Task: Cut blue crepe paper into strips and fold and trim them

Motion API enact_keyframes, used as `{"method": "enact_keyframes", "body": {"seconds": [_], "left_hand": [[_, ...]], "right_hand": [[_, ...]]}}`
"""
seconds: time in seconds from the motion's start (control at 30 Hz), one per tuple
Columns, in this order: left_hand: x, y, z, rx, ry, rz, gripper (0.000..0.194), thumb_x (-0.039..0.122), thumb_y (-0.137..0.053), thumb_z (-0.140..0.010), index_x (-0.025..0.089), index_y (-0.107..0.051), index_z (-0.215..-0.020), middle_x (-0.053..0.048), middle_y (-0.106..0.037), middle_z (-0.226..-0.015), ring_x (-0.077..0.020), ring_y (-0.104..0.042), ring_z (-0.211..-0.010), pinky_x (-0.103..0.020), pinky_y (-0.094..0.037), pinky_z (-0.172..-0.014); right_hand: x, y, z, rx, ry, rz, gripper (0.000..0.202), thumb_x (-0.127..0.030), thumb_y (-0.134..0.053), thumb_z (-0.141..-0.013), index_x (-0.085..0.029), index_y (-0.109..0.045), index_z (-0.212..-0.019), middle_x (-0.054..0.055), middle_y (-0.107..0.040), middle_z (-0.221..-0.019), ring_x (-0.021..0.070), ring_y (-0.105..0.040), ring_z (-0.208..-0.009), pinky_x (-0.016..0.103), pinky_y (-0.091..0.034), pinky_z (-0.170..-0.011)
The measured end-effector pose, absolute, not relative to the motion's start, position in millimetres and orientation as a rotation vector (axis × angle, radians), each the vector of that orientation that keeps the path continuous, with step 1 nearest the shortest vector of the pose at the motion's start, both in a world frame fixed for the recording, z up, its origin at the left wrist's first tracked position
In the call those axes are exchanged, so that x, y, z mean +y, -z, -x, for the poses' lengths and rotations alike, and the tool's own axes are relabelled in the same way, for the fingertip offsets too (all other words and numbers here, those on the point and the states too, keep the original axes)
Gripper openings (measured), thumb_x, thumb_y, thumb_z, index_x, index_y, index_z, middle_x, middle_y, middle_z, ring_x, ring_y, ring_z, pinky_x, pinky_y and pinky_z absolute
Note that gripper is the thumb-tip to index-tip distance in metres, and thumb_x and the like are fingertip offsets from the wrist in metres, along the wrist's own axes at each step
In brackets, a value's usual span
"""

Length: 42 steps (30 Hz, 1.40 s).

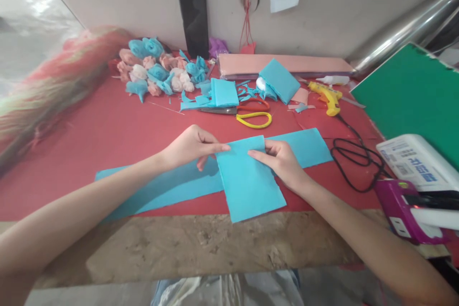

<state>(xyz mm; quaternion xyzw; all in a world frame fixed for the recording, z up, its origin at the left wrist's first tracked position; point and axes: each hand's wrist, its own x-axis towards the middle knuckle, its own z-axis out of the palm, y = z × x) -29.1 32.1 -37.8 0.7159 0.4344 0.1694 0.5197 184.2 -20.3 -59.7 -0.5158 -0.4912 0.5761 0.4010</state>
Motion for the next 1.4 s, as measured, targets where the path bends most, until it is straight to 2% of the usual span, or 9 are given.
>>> {"method": "enact_keyframes", "body": {"seconds": [0.07,0.13,0.27,0.33,0.57,0.7,0.93,1.2,1.4], "left_hand": [[35.2,37.1,31.0,1.049,-0.452,-1.754,0.053,0.046,-0.061,-0.078,0.015,-0.051,-0.035,0.001,-0.049,-0.029,-0.0049,-0.042,-0.028,-0.017,-0.035,-0.037],[37.8,35.7,32.1,0.998,-0.547,-1.756,0.056,0.049,-0.053,-0.083,0.015,-0.054,-0.038,-0.001,-0.057,-0.038,-0.0069,-0.052,-0.038,-0.018,-0.044,-0.047],[35.8,33.4,31.2,0.793,-0.542,-1.702,0.029,0.04,-0.06,-0.08,0.015,-0.069,-0.092,-0.006,-0.073,-0.088,-0.0147,-0.067,-0.075,-0.024,-0.054,-0.067],[32.1,34.1,30.2,0.697,-0.436,-1.739,0.025,0.032,-0.064,-0.078,0.016,-0.069,-0.097,-0.007,-0.072,-0.097,-0.0158,-0.067,-0.081,-0.025,-0.054,-0.068],[28.6,38.2,28.9,0.605,-0.25,-1.874,0.017,0.02,-0.063,-0.079,0.02,-0.076,-0.09,-0.003,-0.076,-0.085,-0.0137,-0.068,-0.074,-0.019,-0.051,-0.063],[29.9,36.2,30.7,0.697,-0.36,-1.884,0.024,0.021,-0.066,-0.076,0.023,-0.074,-0.098,-0.004,-0.073,-0.106,-0.0185,-0.068,-0.089,-0.024,-0.054,-0.072],[24.0,37.4,32.4,0.725,-0.391,-1.826,0.058,0.022,-0.064,-0.077,0.031,-0.05,-0.133,-0.006,-0.056,-0.133,-0.0097,-0.063,-0.072,-0.02,-0.053,-0.061],[26.2,38.5,32.4,0.644,-0.374,-1.874,0.051,0.02,-0.062,-0.079,0.026,-0.055,-0.129,-0.007,-0.055,-0.135,-0.0206,-0.063,-0.105,-0.025,-0.054,-0.073],[26.9,42.7,31.4,0.608,-0.349,-1.894,0.034,0.021,-0.063,-0.08,0.022,-0.067,-0.113,-0.006,-0.069,-0.115,-0.0191,-0.065,-0.1,-0.027,-0.051,-0.082]], "right_hand": [[-20.8,57.2,-185.8,-1.213,-1.478,1.299,0.026,-0.041,-0.076,-0.061,-0.018,-0.067,-0.069,0.002,-0.071,-0.07,0.0154,-0.061,-0.061,0.028,-0.048,-0.058],[-20.4,54.8,-188.2,-1.187,-1.509,1.279,0.025,-0.04,-0.076,-0.062,-0.018,-0.067,-0.07,0.001,-0.07,-0.068,0.0137,-0.06,-0.058,0.027,-0.047,-0.056],[-19.3,50.2,-190.5,-1.244,-1.681,1.241,0.021,-0.035,-0.076,-0.062,-0.018,-0.069,-0.072,0.0,-0.07,-0.068,0.0132,-0.061,-0.058,0.026,-0.046,-0.056],[-19.8,48.8,-188.9,-1.3,-1.778,1.232,0.021,-0.034,-0.077,-0.062,-0.017,-0.068,-0.071,0.0,-0.07,-0.068,0.0137,-0.062,-0.06,0.026,-0.046,-0.058],[-21.2,46.5,-189.0,-1.457,-1.815,1.228,0.019,-0.03,-0.076,-0.064,-0.016,-0.069,-0.076,-0.002,-0.07,-0.071,0.0133,-0.061,-0.064,0.025,-0.047,-0.061],[-17.7,45.0,-199.5,-1.598,-1.85,1.28,0.015,-0.03,-0.075,-0.065,-0.018,-0.067,-0.07,-0.002,-0.07,-0.071,0.014,-0.061,-0.062,0.026,-0.049,-0.06],[-14.7,43.1,-204.1,-1.632,-1.851,1.247,0.022,-0.037,-0.076,-0.064,-0.018,-0.064,-0.065,-0.002,-0.067,-0.066,0.0138,-0.059,-0.06,0.026,-0.047,-0.058],[-19.1,46.8,-199.9,-1.578,-1.868,1.25,0.026,-0.043,-0.066,-0.074,-0.017,-0.064,-0.07,0.0,-0.066,-0.068,0.0134,-0.058,-0.059,0.025,-0.044,-0.055],[-21.9,49.1,-197.2,-1.61,-1.871,1.204,0.03,-0.047,-0.062,-0.077,-0.018,-0.059,-0.068,-0.003,-0.055,-0.06,0.0099,-0.048,-0.052,0.023,-0.037,-0.049]]}}
